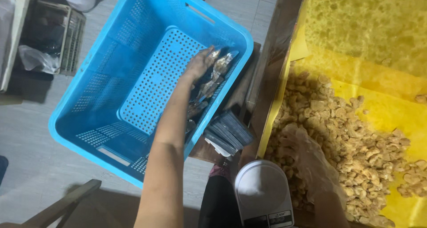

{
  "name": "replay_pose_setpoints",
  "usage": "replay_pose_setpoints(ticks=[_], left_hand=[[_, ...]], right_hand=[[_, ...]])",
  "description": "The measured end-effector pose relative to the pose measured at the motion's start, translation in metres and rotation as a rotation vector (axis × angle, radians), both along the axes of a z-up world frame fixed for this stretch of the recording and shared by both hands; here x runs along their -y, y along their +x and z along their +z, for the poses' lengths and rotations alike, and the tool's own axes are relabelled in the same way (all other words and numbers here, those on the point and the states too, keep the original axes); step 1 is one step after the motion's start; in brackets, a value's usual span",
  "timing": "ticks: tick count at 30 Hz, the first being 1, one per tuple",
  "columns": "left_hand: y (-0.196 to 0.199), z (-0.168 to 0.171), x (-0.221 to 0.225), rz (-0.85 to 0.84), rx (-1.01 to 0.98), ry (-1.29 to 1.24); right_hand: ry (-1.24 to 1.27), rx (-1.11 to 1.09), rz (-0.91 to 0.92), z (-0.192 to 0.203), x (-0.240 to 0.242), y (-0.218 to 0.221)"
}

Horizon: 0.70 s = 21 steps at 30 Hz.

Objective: The person scoops dried fruit pieces from a yellow-lined tray into small clear plastic bags, weighs each bag on a digital scale, and places the filled bags into a blue basket. The process repeats with multiple bags throughout the clip.

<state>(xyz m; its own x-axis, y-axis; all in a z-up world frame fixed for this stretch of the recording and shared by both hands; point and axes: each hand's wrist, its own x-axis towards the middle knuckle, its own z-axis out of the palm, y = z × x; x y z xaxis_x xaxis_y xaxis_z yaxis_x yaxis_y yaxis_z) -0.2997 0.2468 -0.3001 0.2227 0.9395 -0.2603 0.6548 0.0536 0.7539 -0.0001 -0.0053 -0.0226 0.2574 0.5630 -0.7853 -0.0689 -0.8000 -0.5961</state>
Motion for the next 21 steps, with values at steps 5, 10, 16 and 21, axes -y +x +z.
replay_pose_setpoints(ticks=[5,10,16,21], left_hand=[[-0.048,0.008,0.005,0.245,0.375,-0.264],[-0.077,-0.002,0.032,0.247,0.335,-0.878],[-0.064,-0.017,0.028,0.311,0.349,-0.892],[-0.08,-0.003,0.029,0.331,0.165,-0.409]], right_hand=[[-0.038,-0.033,-0.023,-0.023,0.007,0.015],[0.044,-0.127,-0.078,-0.044,0.02,0.028],[0.069,-0.18,-0.071,-0.035,0.016,0.021],[-0.164,0.051,0.057,-0.018,0.015,0.014]])
